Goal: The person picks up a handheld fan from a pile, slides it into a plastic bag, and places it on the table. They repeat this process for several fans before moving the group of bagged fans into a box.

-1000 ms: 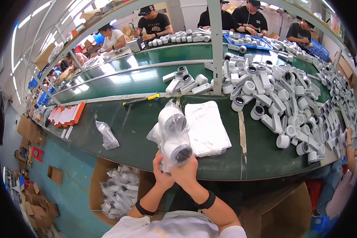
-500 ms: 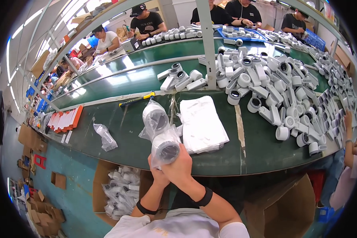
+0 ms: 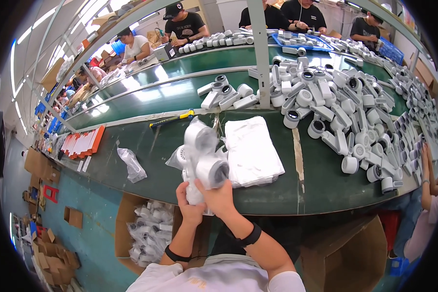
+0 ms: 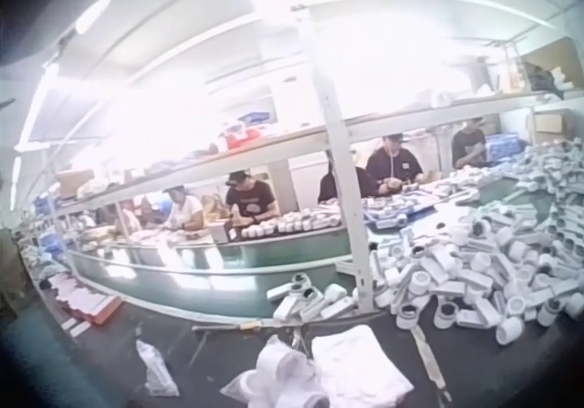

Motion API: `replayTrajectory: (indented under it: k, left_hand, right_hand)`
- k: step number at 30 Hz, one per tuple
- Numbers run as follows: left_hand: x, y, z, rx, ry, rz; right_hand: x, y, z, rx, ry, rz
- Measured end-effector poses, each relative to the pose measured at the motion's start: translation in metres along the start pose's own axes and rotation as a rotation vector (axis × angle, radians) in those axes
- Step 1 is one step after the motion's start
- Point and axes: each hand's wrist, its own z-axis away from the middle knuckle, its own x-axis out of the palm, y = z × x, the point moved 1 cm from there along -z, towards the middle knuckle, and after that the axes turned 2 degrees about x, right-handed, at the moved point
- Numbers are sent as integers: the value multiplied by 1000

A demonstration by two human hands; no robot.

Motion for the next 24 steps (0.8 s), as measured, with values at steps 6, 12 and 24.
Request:
replayTrajectory:
  k: [6, 12, 24]
  left_hand:
    - [-8, 1, -2, -6, 46, 97]
    - [-1, 14, -15, -225, 192, 492]
    - [-33, 13, -38, -326, 355, 761]
  right_hand:
    - [-15, -10, -2, 317, -114, -505]
    - [-19, -26, 4, 102, -118, -167]
    - [-8, -82, 11, -327, 6, 850]
